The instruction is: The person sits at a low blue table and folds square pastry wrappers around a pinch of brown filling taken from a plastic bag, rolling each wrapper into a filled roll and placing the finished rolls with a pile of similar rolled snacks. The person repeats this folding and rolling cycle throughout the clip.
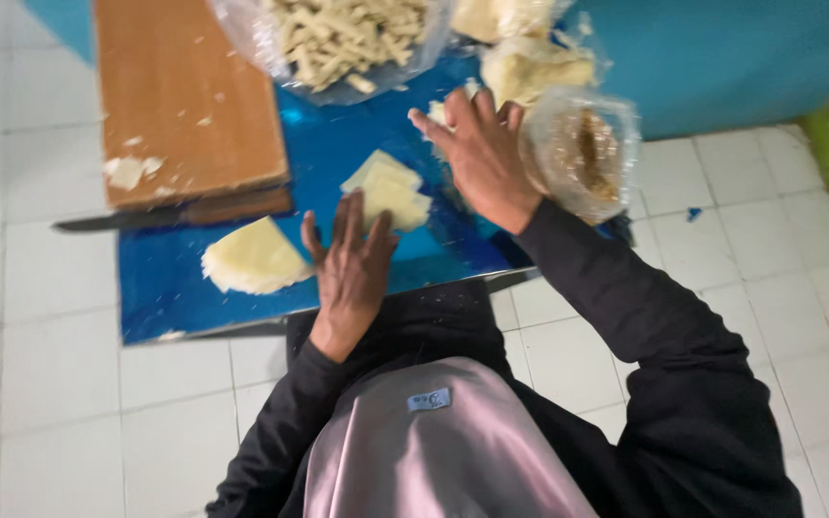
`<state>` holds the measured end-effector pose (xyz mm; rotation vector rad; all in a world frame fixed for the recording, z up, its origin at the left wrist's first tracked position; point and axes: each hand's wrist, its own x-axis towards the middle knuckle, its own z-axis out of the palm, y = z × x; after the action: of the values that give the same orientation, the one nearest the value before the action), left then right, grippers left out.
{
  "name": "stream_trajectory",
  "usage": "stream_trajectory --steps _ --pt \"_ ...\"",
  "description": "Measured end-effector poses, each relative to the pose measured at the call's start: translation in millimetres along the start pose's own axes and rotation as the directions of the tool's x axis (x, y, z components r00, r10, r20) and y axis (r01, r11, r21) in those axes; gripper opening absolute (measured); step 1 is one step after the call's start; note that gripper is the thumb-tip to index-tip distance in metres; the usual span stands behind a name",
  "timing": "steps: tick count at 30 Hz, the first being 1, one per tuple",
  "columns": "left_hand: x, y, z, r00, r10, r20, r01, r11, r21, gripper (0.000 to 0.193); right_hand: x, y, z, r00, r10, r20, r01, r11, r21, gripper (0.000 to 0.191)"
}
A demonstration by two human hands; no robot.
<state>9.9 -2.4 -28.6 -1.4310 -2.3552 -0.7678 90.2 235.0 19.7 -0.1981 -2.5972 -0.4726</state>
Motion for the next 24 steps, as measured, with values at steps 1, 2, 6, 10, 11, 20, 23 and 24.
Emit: stream_trajectory --steps 1,2,6,10,11,20,23,24 --pt "1 0 1 1.000 0.008 -0.010 -0.008 1.000 -0.025 0.037 -2 15 -18 0.997 0.069 0.031 -0.072 0.986 0.147 0.050" --pt "2 0 1 1.000 0.013 -0.020 -0.014 0.999 -0.045 0.037 -6 33 -37 0.989 0.130 0.065 -0.144 0.945 0.293 0.049" --pt "6 0 -3 1.000 0.002 -0.025 -0.004 0.996 -0.092 0.041 -45 118 -93 0.907 0.244 0.344 -0.259 0.966 -0.004 0.025" --pt "7 7 -8 0.992 -0.112 -0.054 0.104 0.986 -0.127 0.039 -69 135 -37 0.726 0.345 0.595 -0.314 0.936 -0.159 0.028" --pt "6 9 -9 0.990 -0.133 -0.052 0.126 0.985 -0.114 0.036 -71 133 -19 0.682 0.367 0.633 -0.312 0.928 -0.201 0.030" --pt "7 6 -9 0.976 -0.202 -0.085 0.185 0.967 -0.174 0.026 -66 149 6 0.403 0.256 0.879 -0.246 0.955 -0.165 0.008" --pt "8 6 -7 0.968 -0.235 -0.086 0.213 0.954 -0.210 0.022 -63 149 9 0.443 0.208 0.872 -0.217 0.969 -0.121 0.011" --pt "8 6 -6 0.965 -0.248 -0.083 0.226 0.949 -0.219 0.021 -63 151 9 0.448 0.207 0.870 -0.239 0.965 -0.106 0.012"
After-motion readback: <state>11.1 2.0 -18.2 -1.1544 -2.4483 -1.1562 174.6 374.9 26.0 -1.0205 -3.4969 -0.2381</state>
